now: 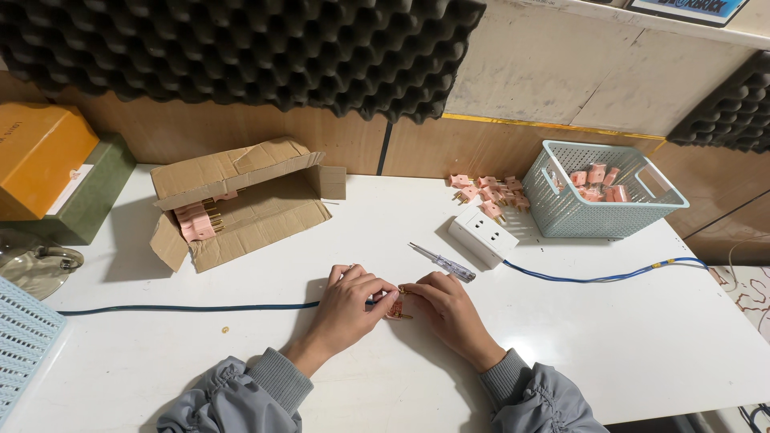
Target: The person assembles a power plug by inserting wires into the plug base, securing them with a screwdriver, and closing the plug casing.
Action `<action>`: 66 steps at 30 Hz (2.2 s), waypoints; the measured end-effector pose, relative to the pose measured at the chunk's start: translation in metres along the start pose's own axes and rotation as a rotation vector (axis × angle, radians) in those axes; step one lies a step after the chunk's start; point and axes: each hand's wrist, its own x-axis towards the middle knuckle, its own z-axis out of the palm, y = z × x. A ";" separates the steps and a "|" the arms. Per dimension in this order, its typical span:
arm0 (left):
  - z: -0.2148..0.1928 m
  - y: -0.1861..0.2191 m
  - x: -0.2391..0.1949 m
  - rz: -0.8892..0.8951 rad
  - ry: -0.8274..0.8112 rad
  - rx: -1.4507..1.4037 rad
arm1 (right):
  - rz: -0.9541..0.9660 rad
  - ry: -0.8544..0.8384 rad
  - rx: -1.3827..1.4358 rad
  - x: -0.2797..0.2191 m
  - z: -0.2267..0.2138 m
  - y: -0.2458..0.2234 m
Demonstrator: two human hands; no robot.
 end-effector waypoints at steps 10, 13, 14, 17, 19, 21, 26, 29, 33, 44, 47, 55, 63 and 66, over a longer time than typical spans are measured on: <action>-0.001 -0.006 0.000 0.036 0.005 0.010 | 0.072 0.034 0.059 0.014 -0.010 -0.016; 0.000 -0.006 -0.001 0.053 0.003 0.033 | 0.073 0.083 0.034 0.011 -0.009 -0.014; -0.003 -0.005 -0.001 0.042 0.005 0.026 | 0.080 0.084 0.025 0.012 -0.011 -0.015; -0.017 -0.003 0.001 0.020 -0.032 0.000 | 0.102 0.085 0.017 0.012 -0.016 -0.014; -0.020 -0.003 0.001 0.003 -0.061 -0.031 | 0.115 0.072 0.009 0.009 -0.016 -0.007; -0.020 -0.007 0.000 -0.039 -0.105 -0.054 | 0.137 -0.014 -0.060 0.004 -0.009 0.003; -0.026 -0.009 -0.001 -0.025 -0.240 -0.028 | 0.091 -0.033 -0.156 0.006 -0.015 -0.007; -0.027 -0.007 -0.001 0.001 -0.241 -0.040 | 0.060 -0.018 -0.122 0.006 -0.017 -0.009; -0.033 0.004 0.001 0.043 -0.224 -0.068 | -0.007 -0.047 -0.021 0.008 -0.016 -0.024; -0.023 -0.001 0.001 0.097 -0.046 -0.108 | 0.121 0.033 0.100 0.006 -0.008 -0.018; -0.026 0.002 0.000 0.107 -0.032 -0.113 | 0.083 0.007 0.064 0.008 -0.008 -0.024; -0.026 0.003 0.001 0.101 -0.012 -0.100 | 0.046 0.076 0.009 0.006 -0.007 -0.016; -0.024 0.003 0.001 0.112 -0.019 -0.065 | 0.115 0.005 0.095 0.009 -0.018 -0.018; -0.026 0.005 0.000 0.136 -0.039 -0.043 | 0.105 -0.011 0.123 0.012 -0.021 -0.026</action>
